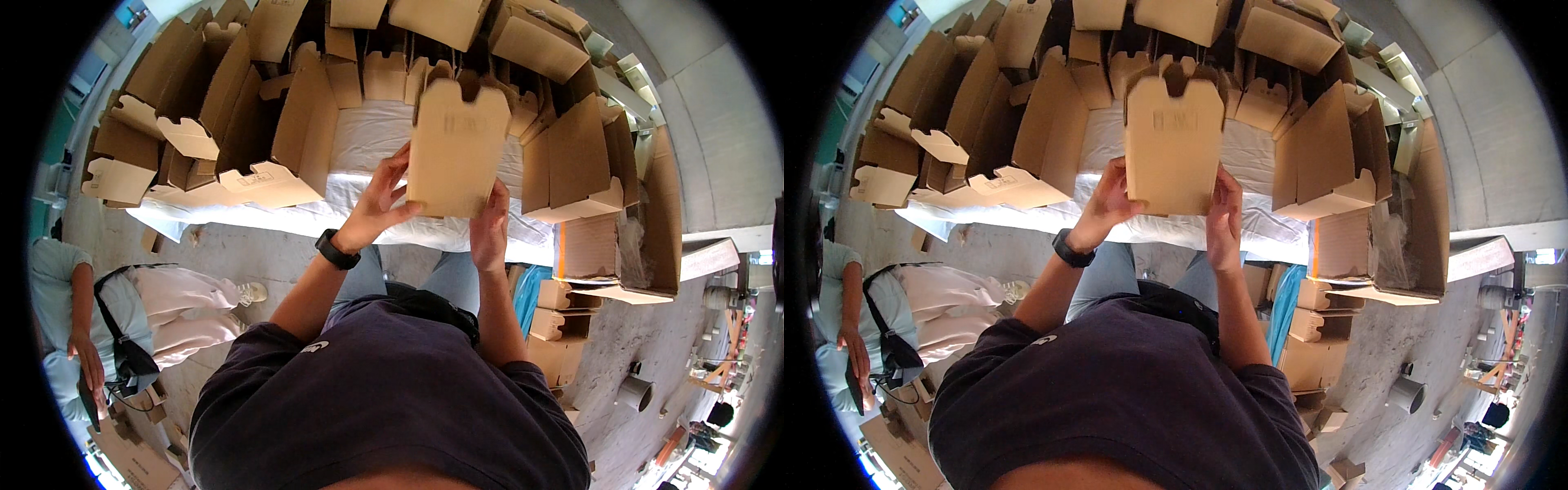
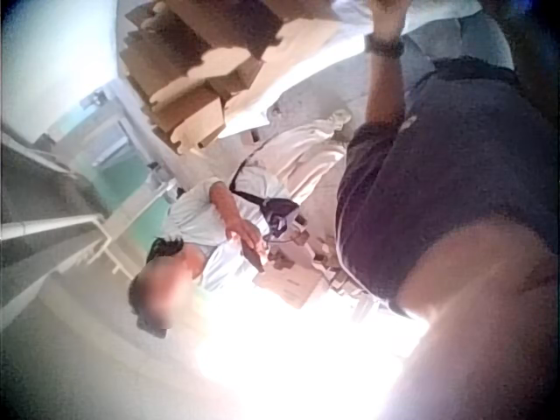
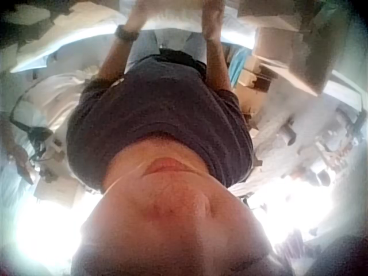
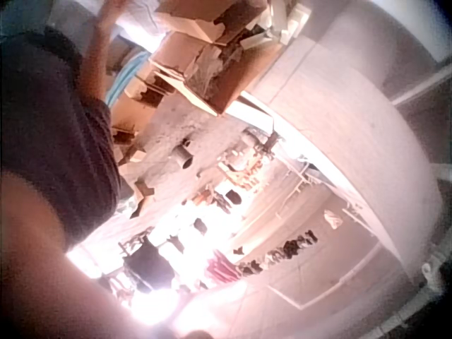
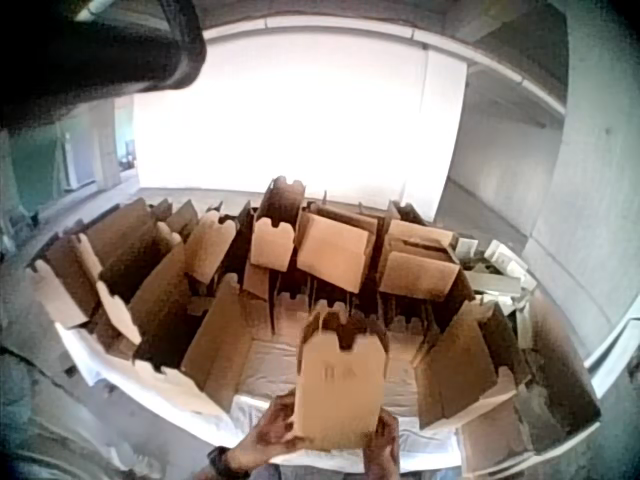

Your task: The person picks up flat cardboard sheets, folds the sides and flaps to form the structure, and secures the bottom to create open boxes, placing each completed box into a larger container or onto a stack on a table.

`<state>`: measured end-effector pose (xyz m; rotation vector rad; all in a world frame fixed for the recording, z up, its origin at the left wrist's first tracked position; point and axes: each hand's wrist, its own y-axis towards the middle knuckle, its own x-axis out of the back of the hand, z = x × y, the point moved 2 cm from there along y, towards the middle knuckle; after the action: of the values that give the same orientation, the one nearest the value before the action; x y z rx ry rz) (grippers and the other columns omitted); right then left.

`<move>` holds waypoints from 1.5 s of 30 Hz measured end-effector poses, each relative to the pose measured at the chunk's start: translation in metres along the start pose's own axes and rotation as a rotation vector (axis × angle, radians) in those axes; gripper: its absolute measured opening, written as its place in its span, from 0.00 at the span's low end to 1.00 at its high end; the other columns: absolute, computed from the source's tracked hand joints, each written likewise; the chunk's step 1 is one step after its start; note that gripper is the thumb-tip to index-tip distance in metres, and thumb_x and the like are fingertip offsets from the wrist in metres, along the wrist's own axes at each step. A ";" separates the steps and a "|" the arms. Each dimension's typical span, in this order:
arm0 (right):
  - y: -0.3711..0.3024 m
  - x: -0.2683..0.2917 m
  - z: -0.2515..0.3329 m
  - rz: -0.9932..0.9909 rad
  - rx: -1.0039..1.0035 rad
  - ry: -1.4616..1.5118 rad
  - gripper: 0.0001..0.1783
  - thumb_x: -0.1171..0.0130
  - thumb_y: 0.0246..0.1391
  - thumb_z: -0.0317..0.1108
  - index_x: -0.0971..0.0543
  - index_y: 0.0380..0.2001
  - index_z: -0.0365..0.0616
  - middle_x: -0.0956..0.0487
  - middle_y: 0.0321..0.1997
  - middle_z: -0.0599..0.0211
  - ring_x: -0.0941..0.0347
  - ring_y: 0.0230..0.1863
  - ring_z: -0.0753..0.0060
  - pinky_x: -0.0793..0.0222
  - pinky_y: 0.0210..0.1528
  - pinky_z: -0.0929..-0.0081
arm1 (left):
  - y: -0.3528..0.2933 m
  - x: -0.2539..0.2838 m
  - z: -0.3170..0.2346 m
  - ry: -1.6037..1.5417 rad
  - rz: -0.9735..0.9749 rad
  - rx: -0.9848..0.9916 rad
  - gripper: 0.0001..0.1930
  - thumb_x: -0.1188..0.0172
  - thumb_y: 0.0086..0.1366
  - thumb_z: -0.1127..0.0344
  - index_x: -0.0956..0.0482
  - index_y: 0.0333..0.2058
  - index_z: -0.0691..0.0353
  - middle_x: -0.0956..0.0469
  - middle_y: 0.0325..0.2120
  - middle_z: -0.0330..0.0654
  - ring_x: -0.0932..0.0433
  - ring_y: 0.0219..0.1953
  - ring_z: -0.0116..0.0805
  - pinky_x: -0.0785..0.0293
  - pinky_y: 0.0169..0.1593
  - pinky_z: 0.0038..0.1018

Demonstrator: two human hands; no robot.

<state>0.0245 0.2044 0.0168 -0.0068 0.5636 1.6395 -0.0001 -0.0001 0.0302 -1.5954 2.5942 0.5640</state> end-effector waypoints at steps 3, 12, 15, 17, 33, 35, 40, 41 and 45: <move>-0.004 -0.001 -0.002 0.046 0.046 0.004 0.43 0.45 0.56 0.58 0.46 0.65 0.43 0.46 0.70 0.59 0.54 0.72 0.62 0.61 0.71 0.60 | -0.001 -0.001 0.002 0.287 0.003 -0.037 0.45 0.35 0.53 0.82 0.49 0.66 0.52 0.58 0.70 0.41 0.55 0.71 0.37 0.43 0.67 0.38; -0.003 -0.011 -0.017 0.008 -0.240 -0.305 0.43 0.33 0.48 0.31 0.45 0.64 0.41 0.39 0.65 0.60 0.46 0.69 0.65 0.52 0.69 0.66 | -0.009 0.021 0.038 0.521 -0.152 -0.021 0.45 0.35 0.52 0.81 0.47 0.66 0.57 0.47 0.67 0.47 0.46 0.68 0.44 0.42 0.67 0.37; -0.011 0.010 -0.064 0.067 -0.359 -0.508 0.39 0.33 0.50 0.35 0.40 0.61 0.37 0.30 0.59 0.54 0.35 0.62 0.62 0.40 0.64 0.66 | -0.015 0.031 0.066 0.692 -0.188 -0.010 0.44 0.34 0.52 0.76 0.47 0.66 0.60 0.41 0.64 0.52 0.42 0.66 0.49 0.45 0.68 0.35; -0.014 0.009 -0.075 0.073 -0.368 -0.672 0.37 0.32 0.50 0.37 0.37 0.59 0.38 0.26 0.55 0.52 0.28 0.56 0.59 0.31 0.58 0.63 | -0.023 0.030 0.076 0.687 -0.166 0.059 0.45 0.34 0.53 0.75 0.49 0.67 0.61 0.43 0.65 0.52 0.43 0.66 0.48 0.44 0.67 0.35; 0.041 -0.045 -0.146 0.282 -0.162 -0.686 0.35 0.38 0.56 0.33 0.42 0.62 0.39 0.30 0.59 0.45 0.31 0.59 0.52 0.26 0.55 0.62 | -0.064 0.105 0.130 0.908 -0.579 0.130 0.33 0.39 0.62 0.65 0.44 0.60 0.74 0.34 0.54 0.64 0.35 0.57 0.60 0.35 0.59 0.42; 0.045 -0.055 -0.153 0.274 -0.142 -0.670 0.35 0.40 0.57 0.34 0.43 0.63 0.39 0.31 0.60 0.47 0.32 0.61 0.54 0.28 0.56 0.61 | -0.064 0.112 0.125 0.789 -0.667 0.207 0.28 0.40 0.63 0.63 0.40 0.55 0.74 0.30 0.49 0.63 0.31 0.52 0.61 0.30 0.53 0.42; 0.037 -0.070 -0.145 0.248 -0.217 -0.656 0.34 0.42 0.58 0.34 0.43 0.64 0.38 0.32 0.61 0.47 0.34 0.63 0.53 0.32 0.60 0.61 | -0.073 0.095 0.098 0.528 -0.692 0.269 0.20 0.42 0.66 0.63 0.34 0.50 0.69 0.29 0.49 0.49 0.29 0.51 0.35 0.30 0.51 0.29; 0.037 -0.071 -0.144 0.243 -0.209 -0.648 0.34 0.42 0.58 0.34 0.43 0.64 0.38 0.31 0.61 0.47 0.34 0.63 0.53 0.33 0.61 0.61 | -0.073 0.092 0.094 0.496 -0.709 0.237 0.20 0.42 0.66 0.62 0.34 0.50 0.69 0.29 0.50 0.49 0.30 0.53 0.34 0.30 0.52 0.29; 0.031 -0.076 -0.150 0.172 -0.173 -0.740 0.33 0.43 0.58 0.33 0.42 0.63 0.36 0.30 0.58 0.42 0.33 0.60 0.45 0.33 0.59 0.60 | -0.067 0.090 0.085 0.481 -0.684 0.348 0.29 0.41 0.65 0.65 0.43 0.60 0.64 0.37 0.59 0.49 0.39 0.62 0.40 0.37 0.61 0.34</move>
<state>-0.0397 0.0782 -0.0787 0.5118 -0.1482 1.7035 0.0033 -0.0765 -0.0887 -2.4903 1.9781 -0.3331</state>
